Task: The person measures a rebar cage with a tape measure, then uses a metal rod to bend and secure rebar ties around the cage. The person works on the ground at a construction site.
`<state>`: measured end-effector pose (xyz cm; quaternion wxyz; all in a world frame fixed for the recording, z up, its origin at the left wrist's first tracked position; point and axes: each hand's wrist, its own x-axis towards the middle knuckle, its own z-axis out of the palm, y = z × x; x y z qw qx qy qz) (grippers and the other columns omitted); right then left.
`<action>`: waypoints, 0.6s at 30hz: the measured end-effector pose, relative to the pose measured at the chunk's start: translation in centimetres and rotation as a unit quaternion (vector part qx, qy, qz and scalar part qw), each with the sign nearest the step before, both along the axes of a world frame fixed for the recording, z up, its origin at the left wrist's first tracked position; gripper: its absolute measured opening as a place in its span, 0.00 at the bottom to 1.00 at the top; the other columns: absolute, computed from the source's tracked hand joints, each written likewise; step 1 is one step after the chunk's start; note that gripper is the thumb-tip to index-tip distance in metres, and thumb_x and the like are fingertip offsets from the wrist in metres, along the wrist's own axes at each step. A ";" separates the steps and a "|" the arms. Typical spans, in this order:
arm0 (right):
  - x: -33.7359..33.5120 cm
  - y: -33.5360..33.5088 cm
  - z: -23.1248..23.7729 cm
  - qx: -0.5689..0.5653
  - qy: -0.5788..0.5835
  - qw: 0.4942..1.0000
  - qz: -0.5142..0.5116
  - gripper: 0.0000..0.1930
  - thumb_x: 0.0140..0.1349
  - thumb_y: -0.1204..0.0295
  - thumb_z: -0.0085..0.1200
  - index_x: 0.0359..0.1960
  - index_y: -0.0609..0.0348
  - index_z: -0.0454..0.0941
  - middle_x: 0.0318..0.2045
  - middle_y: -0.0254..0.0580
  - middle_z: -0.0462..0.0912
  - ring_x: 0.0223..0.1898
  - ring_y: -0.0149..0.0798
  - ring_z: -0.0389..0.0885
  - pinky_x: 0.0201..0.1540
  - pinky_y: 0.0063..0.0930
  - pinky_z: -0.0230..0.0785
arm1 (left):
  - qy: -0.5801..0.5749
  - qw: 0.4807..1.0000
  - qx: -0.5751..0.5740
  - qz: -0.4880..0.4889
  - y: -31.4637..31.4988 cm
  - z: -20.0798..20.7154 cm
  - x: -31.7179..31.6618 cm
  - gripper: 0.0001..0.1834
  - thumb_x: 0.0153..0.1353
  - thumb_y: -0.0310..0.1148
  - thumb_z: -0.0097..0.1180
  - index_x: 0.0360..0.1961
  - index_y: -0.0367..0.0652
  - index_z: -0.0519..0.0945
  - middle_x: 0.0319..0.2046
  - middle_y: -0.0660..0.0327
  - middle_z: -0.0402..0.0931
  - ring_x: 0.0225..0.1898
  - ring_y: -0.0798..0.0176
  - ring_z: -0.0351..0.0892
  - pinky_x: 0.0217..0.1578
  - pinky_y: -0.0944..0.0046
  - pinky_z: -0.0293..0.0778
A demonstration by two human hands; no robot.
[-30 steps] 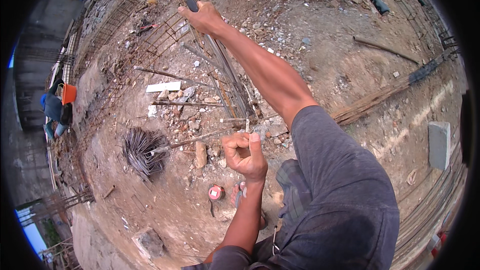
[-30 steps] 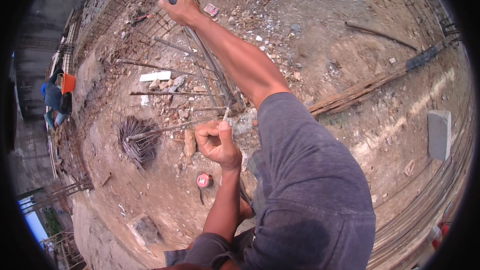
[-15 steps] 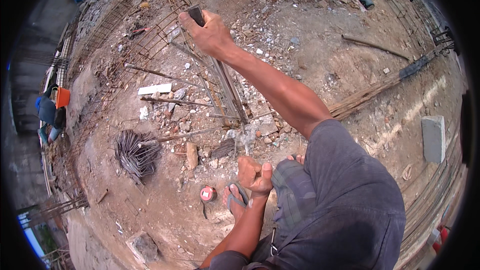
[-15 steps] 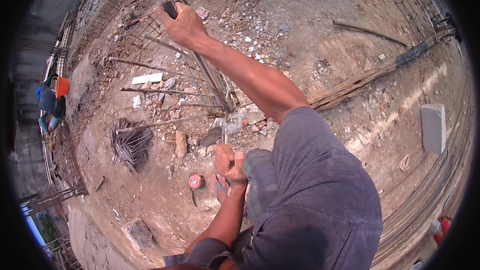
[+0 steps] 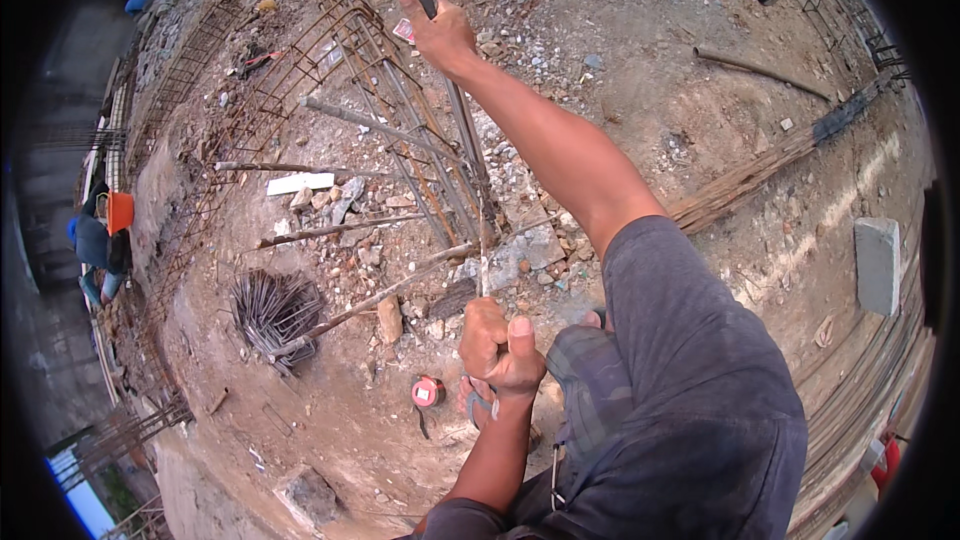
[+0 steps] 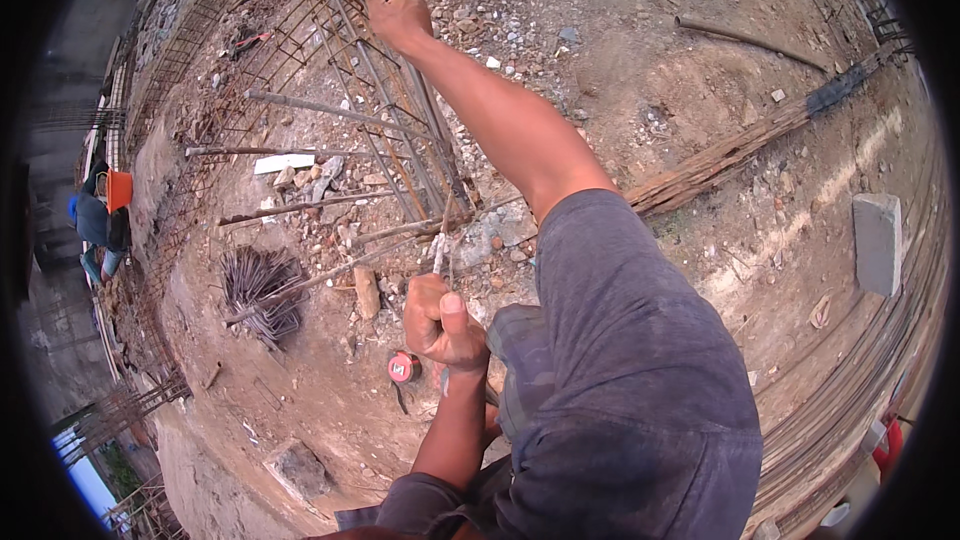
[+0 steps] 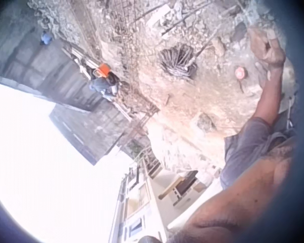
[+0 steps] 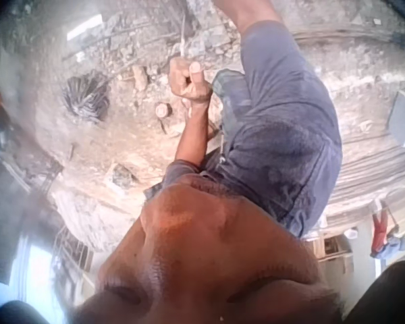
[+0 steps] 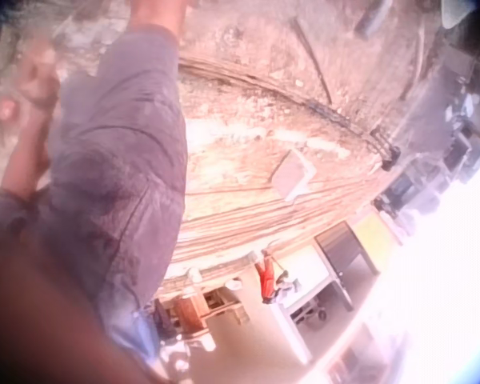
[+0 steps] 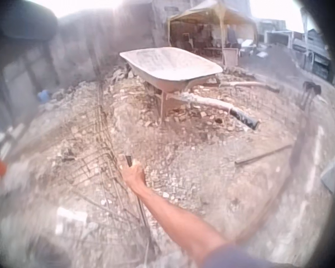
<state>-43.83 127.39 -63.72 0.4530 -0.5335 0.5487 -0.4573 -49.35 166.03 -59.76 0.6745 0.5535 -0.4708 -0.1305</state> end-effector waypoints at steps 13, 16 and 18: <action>4.4 -1.8 -1.1 0.038 0.049 0.998 0.015 0.46 0.62 0.24 0.47 0.42 0.66 0.79 0.28 0.49 0.83 0.35 0.47 0.85 0.42 0.47 0.77 | -0.016 1.000 0.009 -0.019 -0.3 -0.1 1.0 0.15 0.65 0.38 0.60 0.27 0.43 0.70 0.25 0.63 0.66 0.27 0.63 0.63 0.30 0.59 0.64; 4.6 -0.2 -0.3 0.019 0.030 0.998 0.048 0.44 0.62 0.24 0.46 0.38 0.63 0.78 0.28 0.48 0.83 0.34 0.46 0.85 0.41 0.46 0.77 | -0.017 0.998 -0.025 0.046 -0.8 -0.2 1.9 0.17 0.66 0.45 0.60 0.41 0.42 0.72 0.36 0.59 0.71 0.36 0.60 0.70 0.40 0.57 0.69; 4.3 0.7 0.9 0.047 0.007 0.996 0.075 0.43 0.63 0.24 0.46 0.35 0.61 0.77 0.27 0.46 0.83 0.32 0.44 0.84 0.38 0.44 0.76 | -0.105 0.979 -0.104 0.142 -3.4 0.5 2.7 0.25 0.66 0.50 0.58 0.51 0.42 0.70 0.45 0.55 0.71 0.45 0.58 0.72 0.49 0.55 0.69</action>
